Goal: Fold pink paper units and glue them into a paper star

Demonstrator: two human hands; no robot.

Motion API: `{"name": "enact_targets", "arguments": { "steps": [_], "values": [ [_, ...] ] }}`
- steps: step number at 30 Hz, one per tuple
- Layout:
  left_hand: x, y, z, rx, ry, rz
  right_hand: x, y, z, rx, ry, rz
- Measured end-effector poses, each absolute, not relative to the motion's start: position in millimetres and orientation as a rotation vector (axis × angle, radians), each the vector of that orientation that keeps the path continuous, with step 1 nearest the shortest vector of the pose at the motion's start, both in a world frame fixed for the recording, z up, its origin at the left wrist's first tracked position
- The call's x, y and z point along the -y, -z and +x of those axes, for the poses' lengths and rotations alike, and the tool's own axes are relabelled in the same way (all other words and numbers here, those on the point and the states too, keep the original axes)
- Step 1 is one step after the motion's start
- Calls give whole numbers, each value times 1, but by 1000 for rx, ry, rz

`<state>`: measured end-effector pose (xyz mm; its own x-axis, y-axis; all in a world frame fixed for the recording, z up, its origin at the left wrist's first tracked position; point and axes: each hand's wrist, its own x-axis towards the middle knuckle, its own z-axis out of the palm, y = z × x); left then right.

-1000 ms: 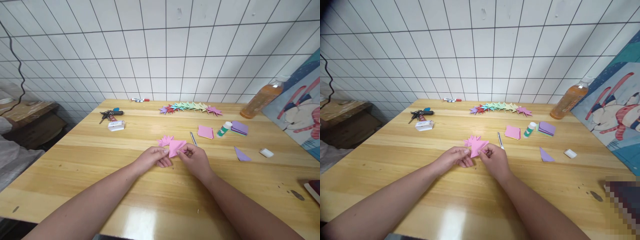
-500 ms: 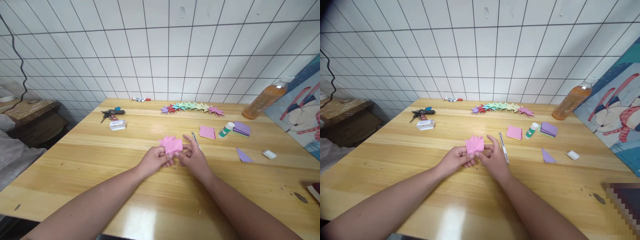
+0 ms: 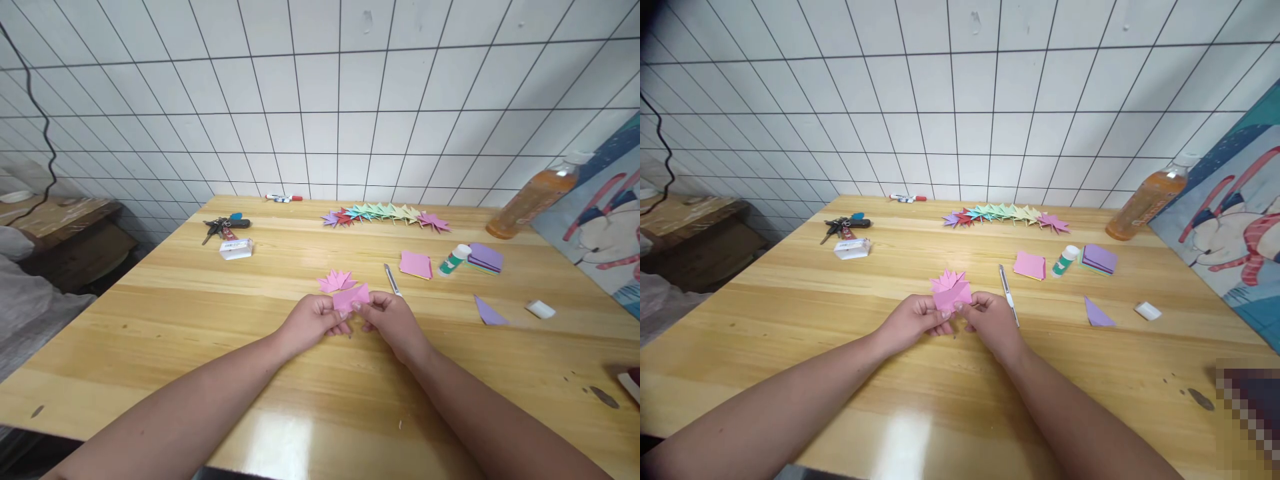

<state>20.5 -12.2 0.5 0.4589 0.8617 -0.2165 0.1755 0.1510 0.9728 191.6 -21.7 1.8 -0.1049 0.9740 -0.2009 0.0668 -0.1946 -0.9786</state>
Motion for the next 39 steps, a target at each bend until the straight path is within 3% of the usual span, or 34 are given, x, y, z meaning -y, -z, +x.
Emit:
{"name": "enact_targets", "arguments": {
  "steps": [18,39],
  "values": [
    [13,1,24,-1049,-699,1397,24,2,186,1459,-1269,-1333],
    [13,-2,20,-1064,-579,1525,23,-2,188,1286,-1386,-1377]
  ]
}}
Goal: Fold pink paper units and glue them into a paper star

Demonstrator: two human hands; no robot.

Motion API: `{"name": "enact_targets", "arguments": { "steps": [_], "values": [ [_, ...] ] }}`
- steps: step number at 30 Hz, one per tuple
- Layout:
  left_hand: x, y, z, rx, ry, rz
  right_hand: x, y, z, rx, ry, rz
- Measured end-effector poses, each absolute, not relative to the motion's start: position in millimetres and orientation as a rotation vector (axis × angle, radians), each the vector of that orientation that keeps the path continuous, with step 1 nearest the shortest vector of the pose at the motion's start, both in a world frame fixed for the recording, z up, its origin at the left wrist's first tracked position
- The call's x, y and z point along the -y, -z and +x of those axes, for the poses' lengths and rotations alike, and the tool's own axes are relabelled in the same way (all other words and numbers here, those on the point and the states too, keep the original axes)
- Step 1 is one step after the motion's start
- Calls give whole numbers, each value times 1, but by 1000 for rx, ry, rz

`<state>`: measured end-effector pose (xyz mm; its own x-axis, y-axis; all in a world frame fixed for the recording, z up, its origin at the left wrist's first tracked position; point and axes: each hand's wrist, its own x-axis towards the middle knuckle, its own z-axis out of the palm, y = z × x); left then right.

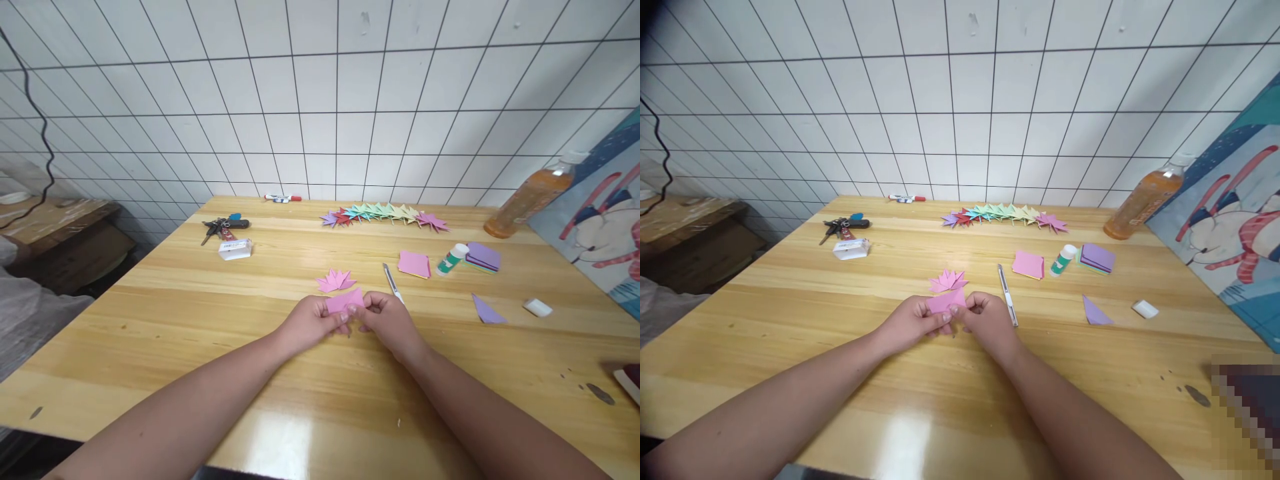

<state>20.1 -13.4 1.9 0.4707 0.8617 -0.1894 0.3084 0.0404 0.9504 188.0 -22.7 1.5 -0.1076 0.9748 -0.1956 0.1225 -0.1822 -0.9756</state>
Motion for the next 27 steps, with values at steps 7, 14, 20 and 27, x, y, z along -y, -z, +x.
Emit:
{"name": "enact_targets", "arguments": {
  "steps": [7,14,20,27],
  "values": [
    [10,0,18,-1031,-537,1389,24,1,187,1307,-1353,-1398],
    [10,1,17,-1013,-538,1367,24,0,188,1301,-1376,-1394],
    [10,0,16,-1042,-551,1472,22,-1,189,1419,-1421,-1319],
    [11,-2,18,-1069,-564,1477,19,2,197,1400,-1404,-1339]
  ]
}}
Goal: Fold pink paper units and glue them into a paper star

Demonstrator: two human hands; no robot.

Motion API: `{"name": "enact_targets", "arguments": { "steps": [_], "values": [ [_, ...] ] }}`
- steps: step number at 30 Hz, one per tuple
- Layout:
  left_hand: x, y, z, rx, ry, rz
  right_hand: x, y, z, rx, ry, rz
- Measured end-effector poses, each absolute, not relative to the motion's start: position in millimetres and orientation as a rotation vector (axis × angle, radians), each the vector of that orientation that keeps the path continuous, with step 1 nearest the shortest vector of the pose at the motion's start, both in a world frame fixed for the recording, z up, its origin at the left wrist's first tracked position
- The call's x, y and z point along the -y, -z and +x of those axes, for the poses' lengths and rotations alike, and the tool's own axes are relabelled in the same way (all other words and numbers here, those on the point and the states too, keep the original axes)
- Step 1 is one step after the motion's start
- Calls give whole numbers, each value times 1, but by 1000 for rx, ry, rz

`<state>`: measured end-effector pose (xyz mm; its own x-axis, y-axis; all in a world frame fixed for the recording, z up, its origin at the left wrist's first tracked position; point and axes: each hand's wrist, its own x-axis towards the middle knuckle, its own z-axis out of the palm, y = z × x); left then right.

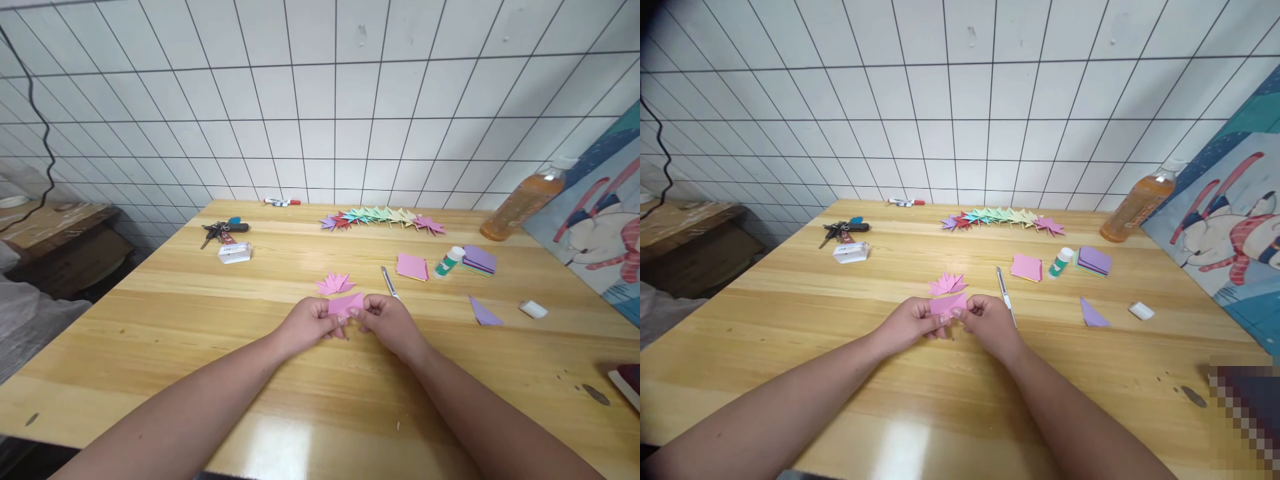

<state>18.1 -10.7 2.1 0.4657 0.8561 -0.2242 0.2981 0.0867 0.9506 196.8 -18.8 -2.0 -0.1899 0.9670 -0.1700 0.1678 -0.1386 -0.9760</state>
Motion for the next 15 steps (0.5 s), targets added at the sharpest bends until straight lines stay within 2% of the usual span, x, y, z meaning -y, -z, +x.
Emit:
{"name": "enact_targets", "arguments": {
  "steps": [15],
  "values": [
    [8,2,15,-1037,-617,1358,17,-3,205,1368,-1358,-1354]
  ]
}}
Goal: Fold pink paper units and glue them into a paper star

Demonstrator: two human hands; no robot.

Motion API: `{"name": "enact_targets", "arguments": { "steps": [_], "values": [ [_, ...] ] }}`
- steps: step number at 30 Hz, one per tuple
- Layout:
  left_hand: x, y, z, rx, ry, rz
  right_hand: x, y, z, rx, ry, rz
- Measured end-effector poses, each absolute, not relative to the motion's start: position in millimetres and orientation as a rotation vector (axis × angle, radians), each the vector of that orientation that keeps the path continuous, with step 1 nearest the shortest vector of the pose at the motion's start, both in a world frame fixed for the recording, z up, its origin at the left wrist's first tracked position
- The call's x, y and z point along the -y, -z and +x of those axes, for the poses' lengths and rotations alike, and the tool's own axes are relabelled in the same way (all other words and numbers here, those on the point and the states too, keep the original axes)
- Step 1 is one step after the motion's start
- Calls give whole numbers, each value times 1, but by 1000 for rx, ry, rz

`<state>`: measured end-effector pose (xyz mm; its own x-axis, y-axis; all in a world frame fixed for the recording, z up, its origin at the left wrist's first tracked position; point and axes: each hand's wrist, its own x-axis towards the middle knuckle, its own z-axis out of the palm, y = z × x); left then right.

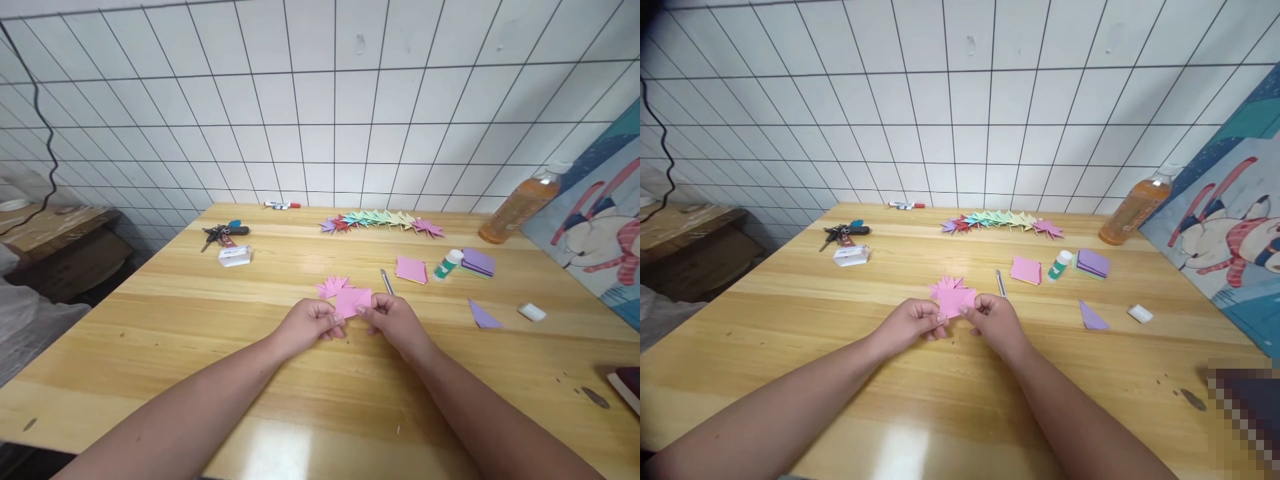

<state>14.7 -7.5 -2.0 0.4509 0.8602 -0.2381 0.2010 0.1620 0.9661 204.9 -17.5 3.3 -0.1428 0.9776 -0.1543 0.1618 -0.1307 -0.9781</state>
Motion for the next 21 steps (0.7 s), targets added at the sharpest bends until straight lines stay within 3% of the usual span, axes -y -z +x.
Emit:
{"name": "enact_targets", "arguments": {
  "steps": [5,10,21],
  "values": [
    [12,-1,14,-985,-528,1505,22,-10,208,1558,-1194,-1260],
    [13,-1,12,-925,-516,1604,24,-9,211,1742,-1302,-1235],
    [10,-1,13,-952,-613,1444,19,-9,208,1393,-1423,-1265]
  ]
}}
